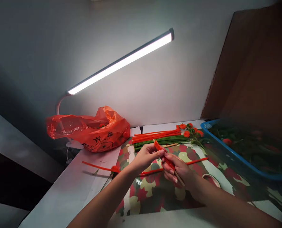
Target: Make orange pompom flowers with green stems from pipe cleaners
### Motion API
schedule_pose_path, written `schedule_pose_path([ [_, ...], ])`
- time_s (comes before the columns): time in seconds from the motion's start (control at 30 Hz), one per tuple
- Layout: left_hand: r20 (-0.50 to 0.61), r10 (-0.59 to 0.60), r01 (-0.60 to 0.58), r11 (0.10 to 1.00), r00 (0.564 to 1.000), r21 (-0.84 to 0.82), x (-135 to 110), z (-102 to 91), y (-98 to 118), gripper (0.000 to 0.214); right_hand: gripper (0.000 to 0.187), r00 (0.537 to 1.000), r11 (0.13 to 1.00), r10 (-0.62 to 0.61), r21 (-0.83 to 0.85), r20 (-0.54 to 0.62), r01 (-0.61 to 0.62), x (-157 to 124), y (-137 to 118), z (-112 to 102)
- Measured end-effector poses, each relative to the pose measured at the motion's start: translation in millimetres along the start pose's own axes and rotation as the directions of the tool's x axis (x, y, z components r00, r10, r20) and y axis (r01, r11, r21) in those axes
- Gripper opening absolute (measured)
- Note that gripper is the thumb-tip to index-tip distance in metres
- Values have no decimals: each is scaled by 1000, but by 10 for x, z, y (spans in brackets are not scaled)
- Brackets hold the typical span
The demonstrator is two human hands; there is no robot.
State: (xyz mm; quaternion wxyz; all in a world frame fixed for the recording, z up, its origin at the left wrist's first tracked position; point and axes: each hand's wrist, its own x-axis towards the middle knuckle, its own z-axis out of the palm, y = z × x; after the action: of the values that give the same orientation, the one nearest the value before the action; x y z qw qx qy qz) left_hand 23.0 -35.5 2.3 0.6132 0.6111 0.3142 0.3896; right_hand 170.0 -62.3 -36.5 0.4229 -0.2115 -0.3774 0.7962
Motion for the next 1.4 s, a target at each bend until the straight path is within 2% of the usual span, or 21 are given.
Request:
schedule_pose_path([
  [0.07, -101, -15, 18, 999, 995, 30, -134, 112, -116, 34, 38, 999, 1000, 12, -3, -47, -12, -55, 98, -17],
  [0.13, -162, -47, 52, 998, 986, 29, -317, 203, -209, 34, 41, 996, 997, 73, -10, -53, -74, -128, 193, 2],
  [0.27, -215, -117, 108, 993, 970, -52, -635, 296, -348, 30, 39, 982, 982, 190, 25, -10, -189, -285, 355, 59],
  [0.37, -212, -180, 155, 979, 961, -129, -737, 302, -441, 31, 38, 973, 972, 232, 40, -17, -231, -368, 439, 55],
  [0.6, -122, -211, 193, 970, 970, -147, -834, 229, -522, 31, 36, 929, 923, 369, 114, 14, -368, -438, 517, 7],
  [0.87, -102, -177, 170, 982, 979, -79, -848, 217, -451, 22, 32, 930, 903, 368, 239, 2, -357, -455, 478, 9],
  [1.1, -72, -184, 179, 981, 980, -68, -837, 230, -427, 21, 28, 914, 901, 402, 194, -43, -387, -476, 378, -5],
  [1.3, -55, -152, 153, 988, 987, 3, -843, 208, -452, 18, 26, 916, 906, 400, 143, 23, -399, -454, 351, -19],
  [1.4, -37, -161, 158, 985, 986, -69, -841, 218, -462, 16, 25, 914, 904, 405, 151, 9, -401, -447, 347, -20],
])
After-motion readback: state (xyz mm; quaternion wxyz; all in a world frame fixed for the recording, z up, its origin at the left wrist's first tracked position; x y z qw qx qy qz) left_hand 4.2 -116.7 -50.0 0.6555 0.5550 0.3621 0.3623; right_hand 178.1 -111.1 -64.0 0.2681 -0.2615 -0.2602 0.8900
